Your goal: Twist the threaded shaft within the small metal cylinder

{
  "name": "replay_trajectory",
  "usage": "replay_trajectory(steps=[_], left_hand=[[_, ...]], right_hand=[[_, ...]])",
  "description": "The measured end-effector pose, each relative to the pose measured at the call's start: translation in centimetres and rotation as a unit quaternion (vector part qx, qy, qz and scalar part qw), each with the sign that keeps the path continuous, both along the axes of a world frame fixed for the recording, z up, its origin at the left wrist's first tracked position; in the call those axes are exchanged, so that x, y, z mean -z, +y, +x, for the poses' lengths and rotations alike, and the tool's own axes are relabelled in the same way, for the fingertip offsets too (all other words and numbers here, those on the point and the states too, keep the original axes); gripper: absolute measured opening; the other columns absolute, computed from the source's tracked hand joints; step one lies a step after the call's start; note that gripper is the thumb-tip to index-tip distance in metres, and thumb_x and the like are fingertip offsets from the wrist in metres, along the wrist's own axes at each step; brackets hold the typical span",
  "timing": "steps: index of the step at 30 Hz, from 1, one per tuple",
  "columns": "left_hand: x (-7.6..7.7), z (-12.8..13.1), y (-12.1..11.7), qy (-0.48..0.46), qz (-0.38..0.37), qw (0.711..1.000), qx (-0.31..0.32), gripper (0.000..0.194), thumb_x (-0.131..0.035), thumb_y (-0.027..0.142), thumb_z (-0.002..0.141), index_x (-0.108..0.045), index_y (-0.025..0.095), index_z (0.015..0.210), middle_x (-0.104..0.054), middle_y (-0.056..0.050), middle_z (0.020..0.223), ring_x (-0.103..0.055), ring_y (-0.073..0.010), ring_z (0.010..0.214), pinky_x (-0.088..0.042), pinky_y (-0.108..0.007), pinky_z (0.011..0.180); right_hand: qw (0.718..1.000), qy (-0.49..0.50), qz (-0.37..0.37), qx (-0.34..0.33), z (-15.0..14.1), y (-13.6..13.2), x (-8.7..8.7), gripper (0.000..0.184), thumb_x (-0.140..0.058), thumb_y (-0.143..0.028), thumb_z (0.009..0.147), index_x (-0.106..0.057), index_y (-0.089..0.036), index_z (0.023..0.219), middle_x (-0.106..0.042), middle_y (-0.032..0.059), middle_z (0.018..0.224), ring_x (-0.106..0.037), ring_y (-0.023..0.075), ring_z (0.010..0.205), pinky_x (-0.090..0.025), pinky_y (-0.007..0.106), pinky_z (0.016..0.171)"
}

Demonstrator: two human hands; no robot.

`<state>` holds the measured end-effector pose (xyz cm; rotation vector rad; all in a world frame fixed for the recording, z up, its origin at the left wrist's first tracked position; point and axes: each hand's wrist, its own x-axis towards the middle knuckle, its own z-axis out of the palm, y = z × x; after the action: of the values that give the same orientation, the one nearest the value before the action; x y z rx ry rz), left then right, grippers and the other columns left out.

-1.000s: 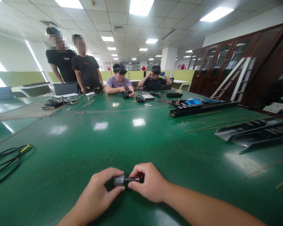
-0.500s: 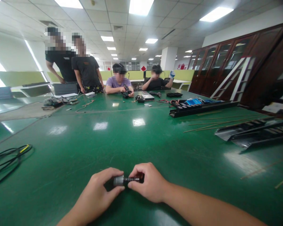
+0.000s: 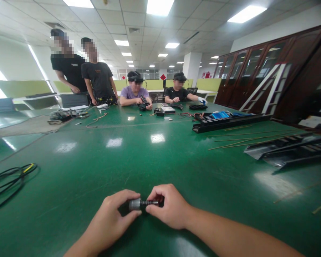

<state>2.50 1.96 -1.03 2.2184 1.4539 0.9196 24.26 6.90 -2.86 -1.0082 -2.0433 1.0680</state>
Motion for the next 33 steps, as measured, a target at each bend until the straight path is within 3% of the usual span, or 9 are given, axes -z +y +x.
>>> replay_trajectory(steps=[33], left_hand=[[-0.29,-0.06,-0.08,0.015,0.002,1.0,-0.003,0.024,-0.072,0.023,0.081,-0.07,0.025,0.105,-0.075,-0.001,0.098,-0.072,-0.0194,0.09,-0.056,-0.027,0.082]], right_hand=[[1.0,0.016,-0.005,-0.001,0.1,0.0,0.09,0.009,-0.071,-0.024,0.073,-0.071,-0.016,0.077,-0.064,-0.0012,0.065,-0.054,0.0113,0.057,-0.039,0.022,0.056]])
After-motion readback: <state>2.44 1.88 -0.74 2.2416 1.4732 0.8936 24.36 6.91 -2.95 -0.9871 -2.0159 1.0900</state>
